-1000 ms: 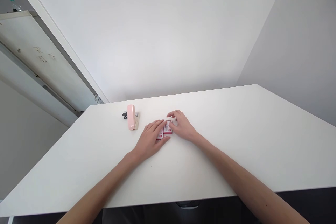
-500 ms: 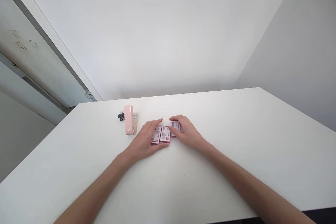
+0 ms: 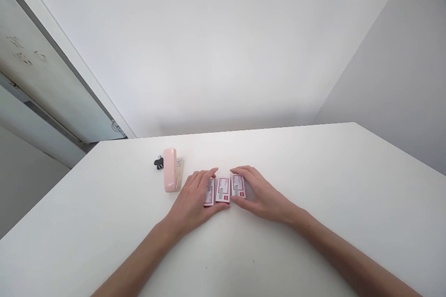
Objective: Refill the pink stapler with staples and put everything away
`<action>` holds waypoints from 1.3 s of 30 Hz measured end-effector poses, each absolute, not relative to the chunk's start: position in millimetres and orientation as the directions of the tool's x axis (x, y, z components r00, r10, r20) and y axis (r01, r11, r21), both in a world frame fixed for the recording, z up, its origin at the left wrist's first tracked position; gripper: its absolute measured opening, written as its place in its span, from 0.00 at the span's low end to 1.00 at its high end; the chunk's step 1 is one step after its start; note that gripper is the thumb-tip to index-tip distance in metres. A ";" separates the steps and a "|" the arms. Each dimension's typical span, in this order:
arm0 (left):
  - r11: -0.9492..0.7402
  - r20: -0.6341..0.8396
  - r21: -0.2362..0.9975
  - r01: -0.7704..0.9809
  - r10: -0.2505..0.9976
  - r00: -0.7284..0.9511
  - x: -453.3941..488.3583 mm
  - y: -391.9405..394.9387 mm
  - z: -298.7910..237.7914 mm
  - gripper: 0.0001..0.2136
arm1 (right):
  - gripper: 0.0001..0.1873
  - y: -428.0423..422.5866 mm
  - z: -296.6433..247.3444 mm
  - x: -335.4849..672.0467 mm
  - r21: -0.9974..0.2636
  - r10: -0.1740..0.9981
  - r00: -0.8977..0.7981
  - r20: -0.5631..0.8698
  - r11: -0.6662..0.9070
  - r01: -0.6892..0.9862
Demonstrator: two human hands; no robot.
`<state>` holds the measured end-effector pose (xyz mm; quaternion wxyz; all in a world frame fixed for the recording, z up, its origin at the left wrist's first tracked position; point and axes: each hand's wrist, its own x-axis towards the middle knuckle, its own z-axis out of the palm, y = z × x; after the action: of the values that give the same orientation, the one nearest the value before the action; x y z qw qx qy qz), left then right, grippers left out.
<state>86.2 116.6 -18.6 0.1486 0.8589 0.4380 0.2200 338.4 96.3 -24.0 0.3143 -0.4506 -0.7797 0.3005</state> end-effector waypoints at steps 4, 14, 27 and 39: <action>-0.591 0.262 0.406 0.697 0.806 0.531 79.5 117.8 -14.2 0.43 | 0.33 98.4 -28.5 340.9 -0.670 0.859 -0.421 0.292 0.498 0.550; -0.583 0.194 0.377 0.719 0.809 0.554 64.9 122.7 -1.3 0.42 | 0.29 103.2 -35.0 342.2 -0.726 0.926 -0.285 0.249 0.373 0.577; -0.593 0.412 0.457 0.663 0.802 0.433 76.4 114.6 -1.7 0.26 | 0.26 103.5 -21.3 341.2 -0.962 0.931 -0.327 0.164 0.224 0.154; -0.025 -0.061 0.985 0.171 0.877 0.476 104.2 84.1 17.8 0.20 | 0.38 63.1 -14.9 311.4 -0.581 0.679 -0.335 0.654 0.734 0.352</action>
<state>104.2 84.1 17.8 0.5677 0.6448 0.4066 0.3109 311.4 63.1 -14.9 0.4779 -0.3224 -0.7991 0.1709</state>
